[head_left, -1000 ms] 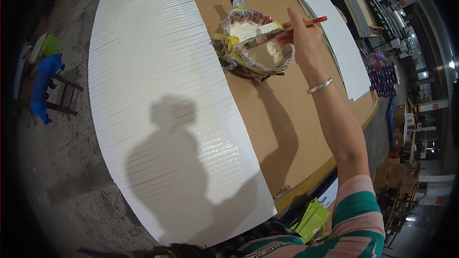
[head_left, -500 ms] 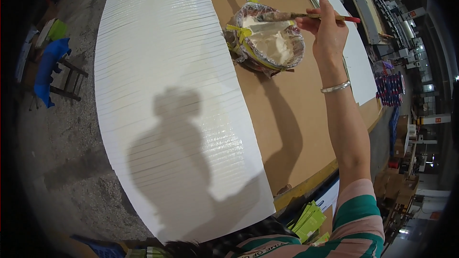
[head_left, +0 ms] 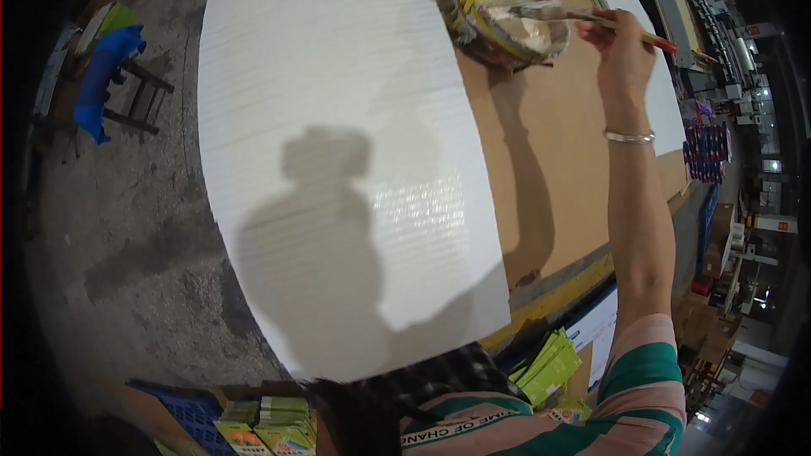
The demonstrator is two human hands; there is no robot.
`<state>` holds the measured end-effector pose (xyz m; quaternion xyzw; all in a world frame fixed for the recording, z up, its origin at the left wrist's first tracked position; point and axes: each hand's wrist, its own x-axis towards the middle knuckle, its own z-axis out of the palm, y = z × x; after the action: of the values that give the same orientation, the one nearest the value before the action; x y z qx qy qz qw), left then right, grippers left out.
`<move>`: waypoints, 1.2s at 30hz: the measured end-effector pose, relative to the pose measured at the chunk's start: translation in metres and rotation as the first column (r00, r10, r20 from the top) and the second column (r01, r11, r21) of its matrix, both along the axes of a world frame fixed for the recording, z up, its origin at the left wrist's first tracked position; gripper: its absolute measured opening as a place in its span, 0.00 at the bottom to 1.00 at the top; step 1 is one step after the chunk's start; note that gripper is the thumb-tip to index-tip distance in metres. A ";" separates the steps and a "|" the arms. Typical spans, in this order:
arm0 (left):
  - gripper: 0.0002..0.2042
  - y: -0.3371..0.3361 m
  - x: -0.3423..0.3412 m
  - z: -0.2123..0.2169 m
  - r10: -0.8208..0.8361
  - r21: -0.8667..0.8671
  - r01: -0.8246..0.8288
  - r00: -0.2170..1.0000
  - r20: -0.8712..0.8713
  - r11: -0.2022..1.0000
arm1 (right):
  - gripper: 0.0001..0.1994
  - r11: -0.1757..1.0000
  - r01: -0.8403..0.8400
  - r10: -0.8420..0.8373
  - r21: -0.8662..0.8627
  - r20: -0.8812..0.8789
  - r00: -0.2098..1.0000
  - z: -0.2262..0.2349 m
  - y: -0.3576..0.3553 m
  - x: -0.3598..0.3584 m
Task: Applying adhesive to long sheets of paper using a large brush on a worktable.
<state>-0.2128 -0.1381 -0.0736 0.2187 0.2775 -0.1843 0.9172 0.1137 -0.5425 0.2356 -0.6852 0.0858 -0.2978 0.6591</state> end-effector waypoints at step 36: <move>0.27 -0.017 -0.020 0.137 -0.041 -0.254 0.011 0.992 -0.115 0.967 | 0.04 0.898 -0.228 0.066 -0.375 -0.399 0.915 -0.036 0.212 -0.390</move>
<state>-0.2329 -0.1552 0.0635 0.0924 0.3034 -0.2429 0.9167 -0.2762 -0.3300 0.2000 -0.8579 0.0926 -0.1206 0.4908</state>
